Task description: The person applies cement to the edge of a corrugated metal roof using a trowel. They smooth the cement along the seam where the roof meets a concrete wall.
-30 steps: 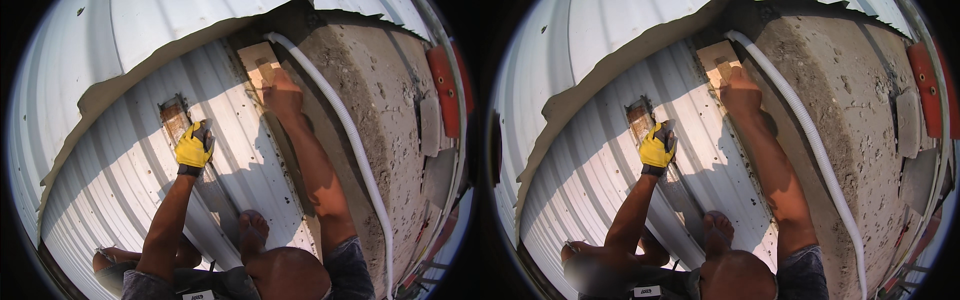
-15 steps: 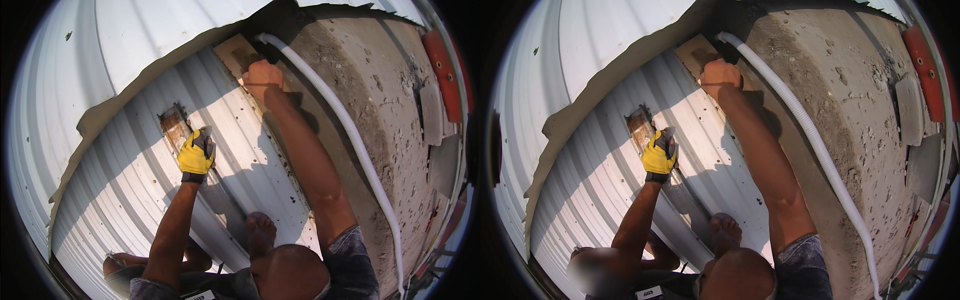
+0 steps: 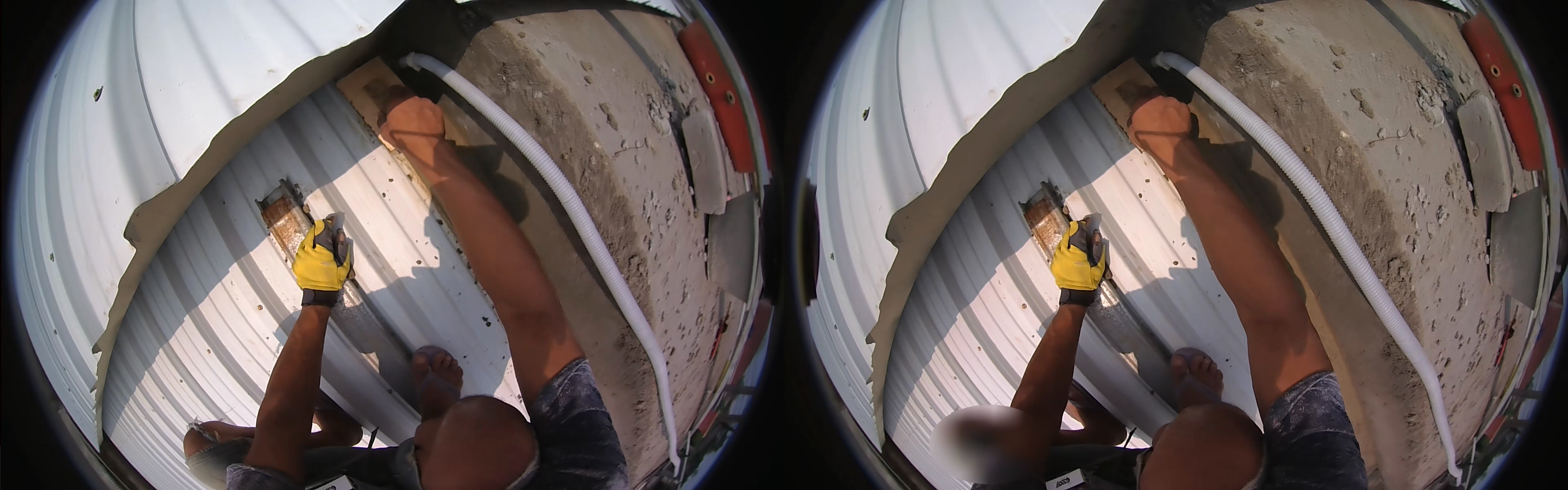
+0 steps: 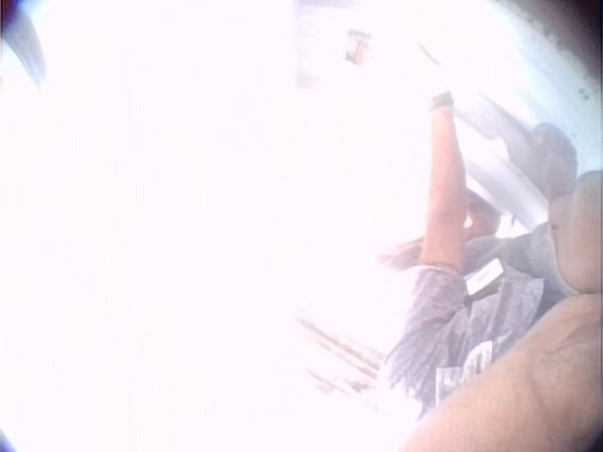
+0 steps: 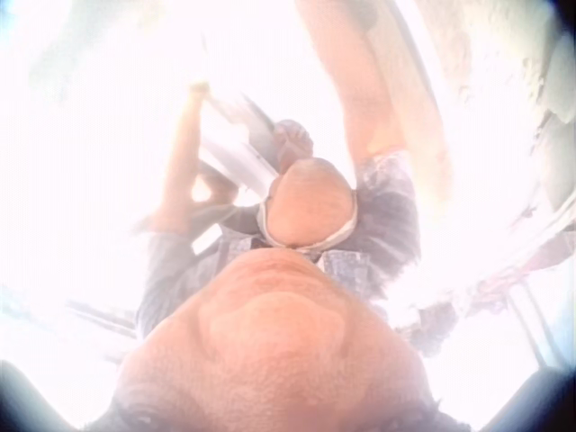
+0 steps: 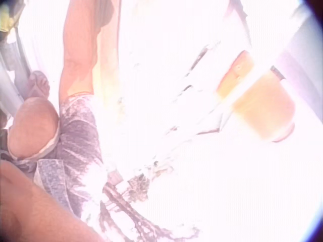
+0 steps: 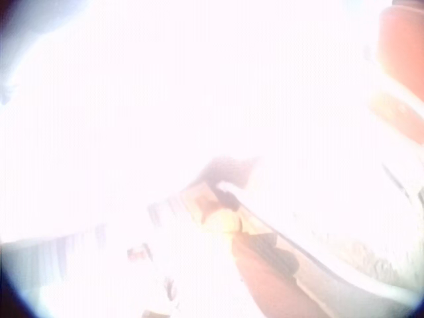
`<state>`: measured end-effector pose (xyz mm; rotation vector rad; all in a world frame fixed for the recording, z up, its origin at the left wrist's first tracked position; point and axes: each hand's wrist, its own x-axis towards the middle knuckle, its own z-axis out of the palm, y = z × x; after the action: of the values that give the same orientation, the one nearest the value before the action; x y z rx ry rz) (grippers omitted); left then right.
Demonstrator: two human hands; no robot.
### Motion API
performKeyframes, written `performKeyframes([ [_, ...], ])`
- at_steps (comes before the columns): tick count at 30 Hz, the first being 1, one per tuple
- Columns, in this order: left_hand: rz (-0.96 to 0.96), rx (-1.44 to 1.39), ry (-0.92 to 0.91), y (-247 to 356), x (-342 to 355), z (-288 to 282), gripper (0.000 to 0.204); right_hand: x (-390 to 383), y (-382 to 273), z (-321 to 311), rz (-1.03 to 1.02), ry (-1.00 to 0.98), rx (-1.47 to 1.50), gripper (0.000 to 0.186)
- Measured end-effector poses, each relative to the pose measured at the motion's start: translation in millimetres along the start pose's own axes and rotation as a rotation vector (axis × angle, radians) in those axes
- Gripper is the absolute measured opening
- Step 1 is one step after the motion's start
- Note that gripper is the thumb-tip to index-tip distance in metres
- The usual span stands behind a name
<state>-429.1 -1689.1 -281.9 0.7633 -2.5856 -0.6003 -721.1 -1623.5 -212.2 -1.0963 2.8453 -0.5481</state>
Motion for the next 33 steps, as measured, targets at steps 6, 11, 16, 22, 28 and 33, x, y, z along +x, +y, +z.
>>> performKeyframes([
  [6, 0.001, 0.037, 0.004, -2.6, -2.7, 0.8, 0.039, -1.7, -1.7, -3.5, -0.025, -0.005, -0.007, 0.027],
  [11, 0.042, 0.05, 0.019, -3.7, -5.0, 5.7, 0.041, 6.4, -1.3, 8.5, 0.033, 0.043, 0.036, 0.029],
  [16, 0.08, 0.082, 0.057, -10.7, -3.6, 5.4, 0.037, 4.4, -12.0, -1.3, 0.0, 0.022, -0.023, 0.02],
  [22, 0.101, 0.079, 0.076, -5.1, -1.1, 4.4, 0.037, 13.3, -14.3, -7.0, 0.065, -0.076, 0.003, 0.027],
  [28, 0.072, 0.072, 0.043, -4.5, -2.8, 5.7, 0.034, 15.6, -10.8, -9.3, 0.113, -0.054, 0.065, 0.031],
  [33, 0.077, 0.056, 0.046, -2.9, -3.2, 3.3, 0.03, 5.2, -12.4, -13.4, 0.124, -0.079, 0.083, 0.035],
])
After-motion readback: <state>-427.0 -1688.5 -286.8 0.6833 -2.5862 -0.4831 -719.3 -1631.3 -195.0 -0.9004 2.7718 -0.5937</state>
